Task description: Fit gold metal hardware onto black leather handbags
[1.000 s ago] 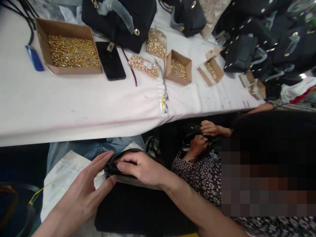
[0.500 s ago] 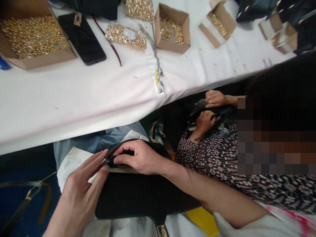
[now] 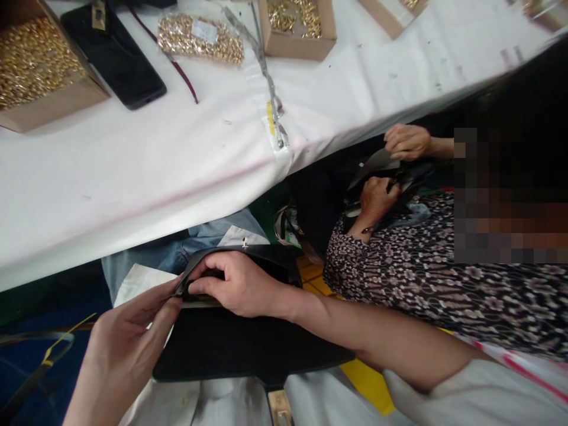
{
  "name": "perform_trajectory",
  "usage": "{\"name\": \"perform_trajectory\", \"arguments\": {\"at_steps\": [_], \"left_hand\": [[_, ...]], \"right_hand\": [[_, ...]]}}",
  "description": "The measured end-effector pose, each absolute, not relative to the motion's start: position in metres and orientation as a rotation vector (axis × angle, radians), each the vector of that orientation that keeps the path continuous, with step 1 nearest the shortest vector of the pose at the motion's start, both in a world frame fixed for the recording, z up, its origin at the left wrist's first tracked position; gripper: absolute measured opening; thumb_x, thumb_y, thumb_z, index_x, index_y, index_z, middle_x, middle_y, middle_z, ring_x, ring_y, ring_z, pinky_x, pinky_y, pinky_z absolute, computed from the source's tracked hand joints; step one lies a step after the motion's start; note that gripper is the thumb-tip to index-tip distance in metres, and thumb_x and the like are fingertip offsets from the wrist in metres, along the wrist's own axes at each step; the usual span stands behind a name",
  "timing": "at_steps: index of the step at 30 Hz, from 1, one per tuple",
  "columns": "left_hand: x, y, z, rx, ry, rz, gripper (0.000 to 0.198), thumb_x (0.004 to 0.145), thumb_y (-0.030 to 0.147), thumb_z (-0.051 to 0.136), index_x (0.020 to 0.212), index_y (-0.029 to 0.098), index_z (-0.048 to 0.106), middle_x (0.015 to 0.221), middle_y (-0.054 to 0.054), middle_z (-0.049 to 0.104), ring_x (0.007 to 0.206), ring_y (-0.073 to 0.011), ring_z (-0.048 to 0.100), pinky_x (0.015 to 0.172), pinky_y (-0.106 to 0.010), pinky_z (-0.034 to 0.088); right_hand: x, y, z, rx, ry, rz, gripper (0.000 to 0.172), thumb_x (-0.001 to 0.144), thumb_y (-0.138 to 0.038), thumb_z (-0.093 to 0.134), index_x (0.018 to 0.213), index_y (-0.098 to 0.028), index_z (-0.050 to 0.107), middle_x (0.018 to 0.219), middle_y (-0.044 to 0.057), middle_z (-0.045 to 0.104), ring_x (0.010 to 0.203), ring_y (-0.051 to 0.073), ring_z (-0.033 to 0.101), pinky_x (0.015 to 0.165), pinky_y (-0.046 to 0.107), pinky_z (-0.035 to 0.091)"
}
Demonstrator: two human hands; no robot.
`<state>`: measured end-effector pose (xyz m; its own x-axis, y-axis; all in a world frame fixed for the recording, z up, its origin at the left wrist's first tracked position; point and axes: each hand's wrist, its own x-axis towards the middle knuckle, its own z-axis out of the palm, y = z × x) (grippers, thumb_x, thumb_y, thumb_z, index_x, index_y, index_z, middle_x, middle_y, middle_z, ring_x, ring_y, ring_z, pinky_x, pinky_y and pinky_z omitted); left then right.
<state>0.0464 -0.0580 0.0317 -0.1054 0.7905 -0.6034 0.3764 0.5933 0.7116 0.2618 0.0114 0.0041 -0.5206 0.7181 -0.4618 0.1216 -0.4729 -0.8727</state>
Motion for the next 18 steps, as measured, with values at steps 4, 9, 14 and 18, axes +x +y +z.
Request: {"name": "perform_trajectory", "arguments": {"at_steps": [4,9,14,18], "left_hand": [[0.045,-0.06,0.032,0.918,1.643,0.5,0.044,0.097,0.047,0.08,0.128,0.016,0.085,0.121,-0.011,0.087,0.111,-0.0314,0.084,0.094,-0.032,0.069],[0.037,-0.059,0.033,0.919,1.582,0.489,0.045,0.101,0.047,0.079,0.137,0.019,0.081,0.129,-0.009,0.085,0.119,-0.0295,0.082,0.099,-0.03,0.067],[0.026,-0.053,0.032,0.993,1.568,0.412,0.053,0.101,0.051,0.079,0.143,0.02,0.078,0.129,-0.01,0.086,0.115,-0.0288,0.083,0.09,-0.027,0.068],[0.022,-0.047,0.034,1.011,1.539,0.339,0.056,0.1,0.054,0.079,0.142,0.019,0.079,0.13,-0.012,0.085,0.119,-0.0321,0.082,0.093,-0.03,0.07]], "right_hand": [[0.264,0.012,0.002,-1.223,-1.23,2.134,0.013,0.099,-0.029,0.083,0.105,-0.019,0.088,0.103,0.002,0.086,0.097,0.019,0.078,0.089,0.027,0.059],[0.262,0.016,0.004,-1.239,-1.239,2.124,0.013,0.097,-0.029,0.084,0.103,-0.019,0.088,0.101,0.003,0.086,0.096,0.02,0.079,0.089,0.028,0.06],[0.255,0.014,-0.004,-1.169,-1.202,2.122,0.011,0.096,-0.023,0.082,0.104,-0.018,0.087,0.106,0.004,0.086,0.101,0.021,0.079,0.096,0.03,0.059],[0.254,0.012,-0.006,-1.191,-1.169,2.117,0.008,0.094,-0.02,0.083,0.101,-0.017,0.087,0.103,0.003,0.086,0.099,0.02,0.078,0.095,0.029,0.058]]}}
